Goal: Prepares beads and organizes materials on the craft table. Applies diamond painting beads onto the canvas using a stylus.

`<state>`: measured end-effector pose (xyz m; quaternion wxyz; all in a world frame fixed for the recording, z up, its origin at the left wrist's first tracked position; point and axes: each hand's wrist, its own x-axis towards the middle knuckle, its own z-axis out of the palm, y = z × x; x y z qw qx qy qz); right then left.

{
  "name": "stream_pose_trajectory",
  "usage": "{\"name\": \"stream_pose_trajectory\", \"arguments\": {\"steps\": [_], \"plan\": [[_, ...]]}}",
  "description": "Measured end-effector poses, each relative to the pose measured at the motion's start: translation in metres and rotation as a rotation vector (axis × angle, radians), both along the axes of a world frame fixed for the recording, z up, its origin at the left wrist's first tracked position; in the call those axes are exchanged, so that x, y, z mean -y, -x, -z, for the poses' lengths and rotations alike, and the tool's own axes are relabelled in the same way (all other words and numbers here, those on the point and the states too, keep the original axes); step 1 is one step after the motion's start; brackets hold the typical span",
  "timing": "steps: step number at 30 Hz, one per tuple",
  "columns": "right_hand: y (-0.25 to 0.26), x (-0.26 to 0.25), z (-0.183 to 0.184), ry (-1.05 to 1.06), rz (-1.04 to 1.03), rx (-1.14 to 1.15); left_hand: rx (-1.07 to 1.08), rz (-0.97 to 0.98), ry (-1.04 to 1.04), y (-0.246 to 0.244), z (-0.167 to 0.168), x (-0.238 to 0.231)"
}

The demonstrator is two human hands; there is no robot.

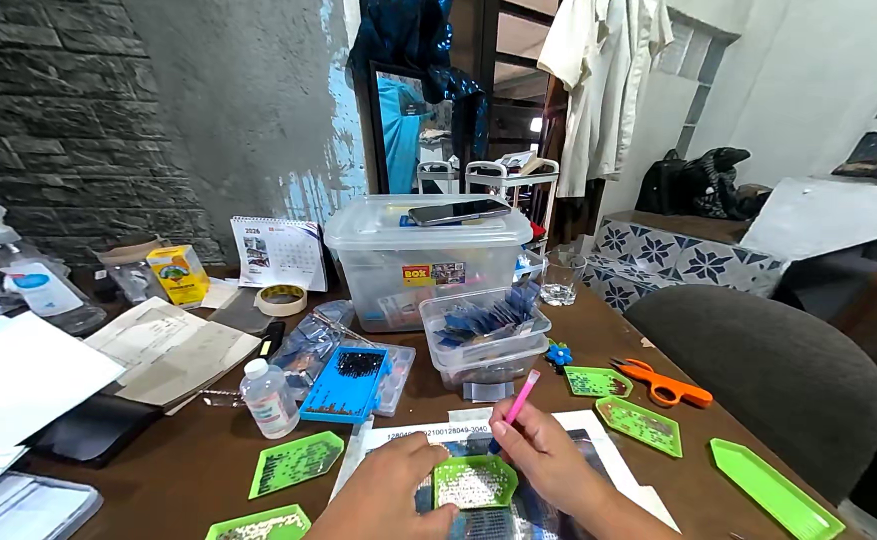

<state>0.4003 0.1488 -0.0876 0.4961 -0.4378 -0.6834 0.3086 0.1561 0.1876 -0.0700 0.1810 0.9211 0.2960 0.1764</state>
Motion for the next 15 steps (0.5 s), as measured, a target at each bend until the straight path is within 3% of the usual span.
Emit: {"name": "stream_pose_trajectory", "arguments": {"steps": [3, 15], "plan": [[0.0016, -0.0038, 0.0068, -0.099, 0.005, 0.054, 0.015, 0.003, -0.012, -0.0002, 0.0018, -0.0005], [0.0011, -0.0038, 0.009, -0.126, -0.004, 0.161, 0.011, -0.002, -0.022, -0.0004, 0.0015, 0.0003]]}}
